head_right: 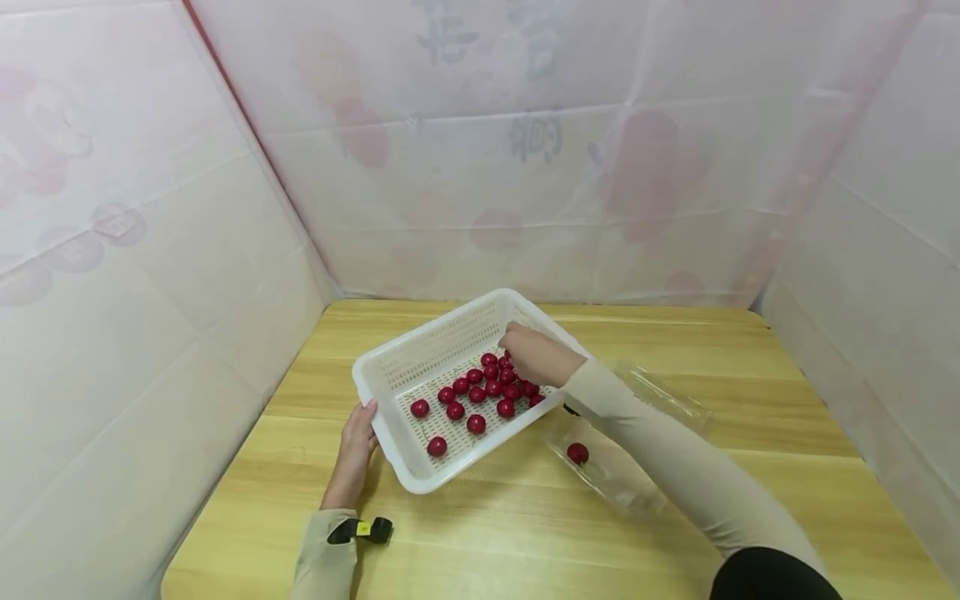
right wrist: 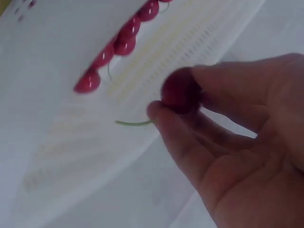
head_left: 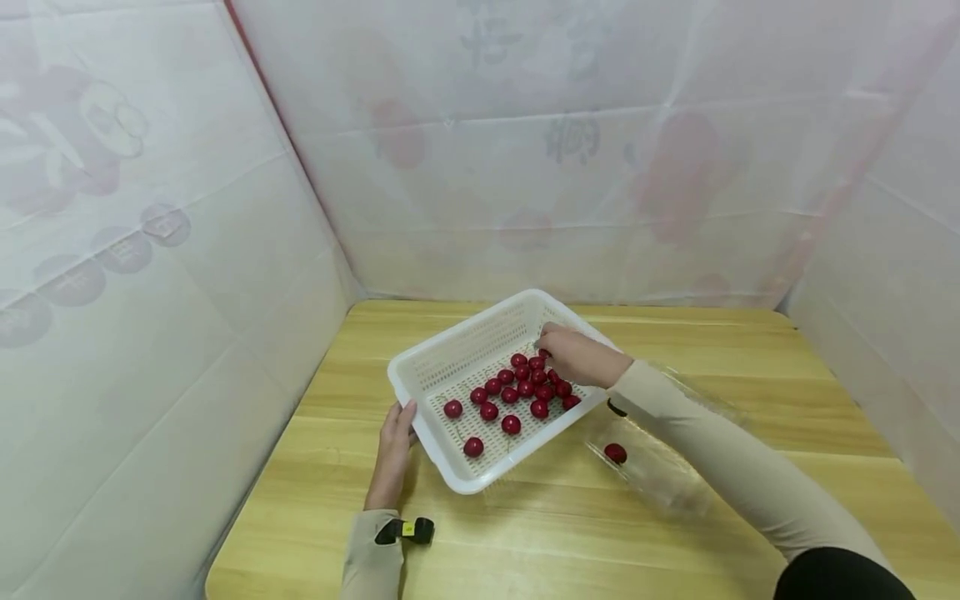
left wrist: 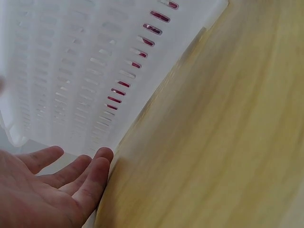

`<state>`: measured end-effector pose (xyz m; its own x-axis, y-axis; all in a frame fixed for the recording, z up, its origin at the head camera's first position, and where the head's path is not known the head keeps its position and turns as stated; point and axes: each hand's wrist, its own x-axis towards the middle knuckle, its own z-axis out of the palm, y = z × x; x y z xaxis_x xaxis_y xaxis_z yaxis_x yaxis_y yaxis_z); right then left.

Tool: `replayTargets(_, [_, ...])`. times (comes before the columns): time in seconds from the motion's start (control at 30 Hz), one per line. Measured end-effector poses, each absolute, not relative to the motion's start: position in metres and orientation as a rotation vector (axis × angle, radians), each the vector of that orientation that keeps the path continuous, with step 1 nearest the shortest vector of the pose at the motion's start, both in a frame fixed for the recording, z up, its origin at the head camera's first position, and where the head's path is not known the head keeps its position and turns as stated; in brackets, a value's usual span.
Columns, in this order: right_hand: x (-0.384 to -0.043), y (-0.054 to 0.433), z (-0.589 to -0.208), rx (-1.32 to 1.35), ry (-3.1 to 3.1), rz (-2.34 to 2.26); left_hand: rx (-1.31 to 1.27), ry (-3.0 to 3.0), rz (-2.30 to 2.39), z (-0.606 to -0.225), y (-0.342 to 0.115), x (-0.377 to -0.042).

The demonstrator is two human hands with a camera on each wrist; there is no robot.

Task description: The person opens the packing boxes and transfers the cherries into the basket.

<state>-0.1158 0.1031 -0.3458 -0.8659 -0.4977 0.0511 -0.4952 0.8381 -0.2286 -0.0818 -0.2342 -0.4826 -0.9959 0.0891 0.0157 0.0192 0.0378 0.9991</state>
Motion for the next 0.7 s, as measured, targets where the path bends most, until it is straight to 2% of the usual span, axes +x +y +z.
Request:
replayTargets(0.2, [-0.122,0.088,-0.359,-0.767,2.832,-0.356,0.102,2.207,2.153,-0.485,-0.231,-0.082])
replayTargets(0.7, [-0.109,0.083,-0.373,-0.655,2.786,-0.315,0.138,2.206,2.152,-0.48,-0.232,-0.083])
